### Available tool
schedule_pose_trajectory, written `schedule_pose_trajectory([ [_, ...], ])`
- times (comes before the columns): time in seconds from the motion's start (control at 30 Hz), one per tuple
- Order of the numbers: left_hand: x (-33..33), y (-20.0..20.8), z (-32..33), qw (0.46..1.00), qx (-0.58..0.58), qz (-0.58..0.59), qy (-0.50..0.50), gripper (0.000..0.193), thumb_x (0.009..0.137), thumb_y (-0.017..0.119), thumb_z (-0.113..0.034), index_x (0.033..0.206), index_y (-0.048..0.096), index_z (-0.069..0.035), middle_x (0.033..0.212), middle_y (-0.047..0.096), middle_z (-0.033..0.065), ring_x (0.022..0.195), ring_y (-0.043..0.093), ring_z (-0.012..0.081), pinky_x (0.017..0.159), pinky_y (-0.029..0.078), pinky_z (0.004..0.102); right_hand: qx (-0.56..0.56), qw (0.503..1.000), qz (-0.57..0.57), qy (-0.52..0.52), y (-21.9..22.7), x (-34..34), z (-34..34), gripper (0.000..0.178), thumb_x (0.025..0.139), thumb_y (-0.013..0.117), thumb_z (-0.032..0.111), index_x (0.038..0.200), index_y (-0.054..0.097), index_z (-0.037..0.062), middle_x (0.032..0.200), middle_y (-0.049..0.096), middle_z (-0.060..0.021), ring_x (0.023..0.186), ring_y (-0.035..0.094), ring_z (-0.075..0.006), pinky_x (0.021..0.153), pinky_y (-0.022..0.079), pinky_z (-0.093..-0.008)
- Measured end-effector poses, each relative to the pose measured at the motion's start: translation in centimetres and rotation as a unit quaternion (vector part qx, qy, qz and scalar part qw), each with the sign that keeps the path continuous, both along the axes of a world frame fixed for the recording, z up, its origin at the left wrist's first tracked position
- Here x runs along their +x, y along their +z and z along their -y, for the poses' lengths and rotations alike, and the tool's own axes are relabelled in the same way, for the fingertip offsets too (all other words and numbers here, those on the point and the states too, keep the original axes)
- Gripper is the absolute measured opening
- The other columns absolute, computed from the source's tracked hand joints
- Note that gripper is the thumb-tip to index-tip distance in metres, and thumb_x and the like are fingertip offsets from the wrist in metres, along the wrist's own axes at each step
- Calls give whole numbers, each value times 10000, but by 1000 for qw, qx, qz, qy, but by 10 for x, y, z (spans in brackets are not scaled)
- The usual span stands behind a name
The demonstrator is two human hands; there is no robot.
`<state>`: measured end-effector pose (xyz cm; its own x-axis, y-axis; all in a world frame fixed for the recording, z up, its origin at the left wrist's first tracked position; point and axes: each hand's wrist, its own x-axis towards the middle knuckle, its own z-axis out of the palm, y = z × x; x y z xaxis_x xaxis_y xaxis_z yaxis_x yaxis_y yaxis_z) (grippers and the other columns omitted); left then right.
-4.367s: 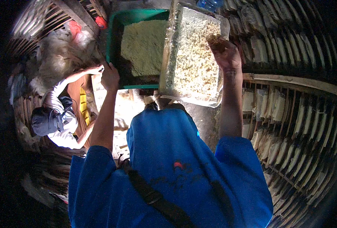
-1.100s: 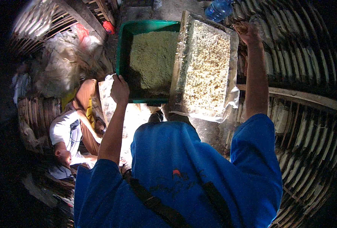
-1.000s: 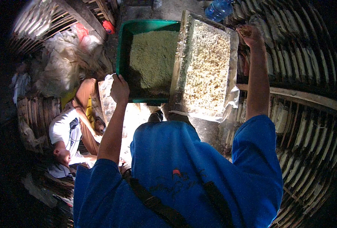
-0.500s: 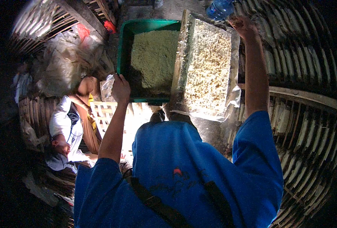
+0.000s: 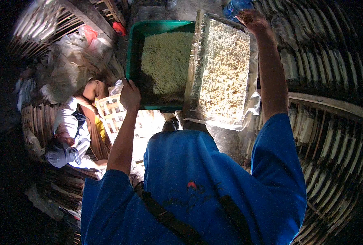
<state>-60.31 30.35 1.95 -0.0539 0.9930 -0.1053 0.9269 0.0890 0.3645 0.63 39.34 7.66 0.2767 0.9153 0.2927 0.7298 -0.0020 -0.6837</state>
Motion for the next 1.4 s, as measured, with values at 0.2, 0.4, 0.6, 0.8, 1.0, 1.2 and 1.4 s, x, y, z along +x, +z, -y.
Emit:
schedule_pose_trajectory([
  [0.2, -21, 16, 13, 997, -26, -43, 65, 359, 961, 347, -376, 1131, 433, -72, 794, 642, 239, 725, 636, 410, 608, 488, 535, -121, 961, -250, 7, 64, -124, 20, 337, 899, 533, 80, 1157, 481, -130, 1171, 555, -256, 1093, 551, -360, 1009, 446, -404],
  [0.4, -10, 14, 8, 998, -11, -44, 41, 373, 964, 347, -380, 1122, 470, -66, 793, 650, 220, 718, 639, 403, 603, 494, 522, 9, 775, -608, 174, 21, -68, 47, 398, 887, 544, 61, 1198, 429, -159, 1218, 515, -272, 1125, 527, -370, 1041, 412, -436],
  [0.6, -19, 6, 12, 997, 9, -60, 51, 425, 963, 330, -409, 1136, 496, -58, 808, 652, 217, 749, 643, 401, 637, 500, 520, 20, 788, -585, 190, 25, -84, 56, 423, 878, 566, 76, 1210, 431, -149, 1241, 496, -279, 1166, 505, -351, 1055, 403, -412],
  [0.8, -21, 6, 10, 996, -39, -62, 45, 424, 968, 309, -392, 1275, 377, -107, 827, 646, 226, 741, 633, 425, 625, 487, 537, 19, 690, -696, 198, 32, -91, 80, 315, 913, 523, 86, 1149, 512, -123, 1155, 574, -246, 1083, 571, -328, 1010, 451, -388],
  [1.0, -25, -3, 8, 999, -2, -27, 33, 375, 967, 300, -395, 1156, 416, -94, 829, 645, 226, 747, 632, 427, 639, 487, 541, -24, 777, -601, 187, 35, -101, 66, 292, 915, 516, 96, 1142, 537, -86, 1147, 599, -186, 1052, 589, -272, 1006, 449, -371],
  [1.2, -25, 3, 6, 997, -45, -50, 35, 383, 967, 307, -385, 1181, 410, -85, 816, 642, 227, 745, 631, 417, 642, 486, 531, -97, 934, -331, 92, 42, -102, 43, 242, 904, 533, 95, 1095, 559, -51, 1133, 592, -184, 1070, 574, -269, 1007, 457, -397],
  [1.4, -18, 15, 11, 997, 0, -62, 44, 374, 969, 313, -369, 1162, 432, -72, 782, 637, 233, 732, 633, 413, 616, 493, 524, -58, 762, -642, -66, 81, -124, 11, 262, 904, 550, 104, 1123, 539, -41, 1114, 589, -194, 1078, 565, -296, 1012, 453, -421],
])
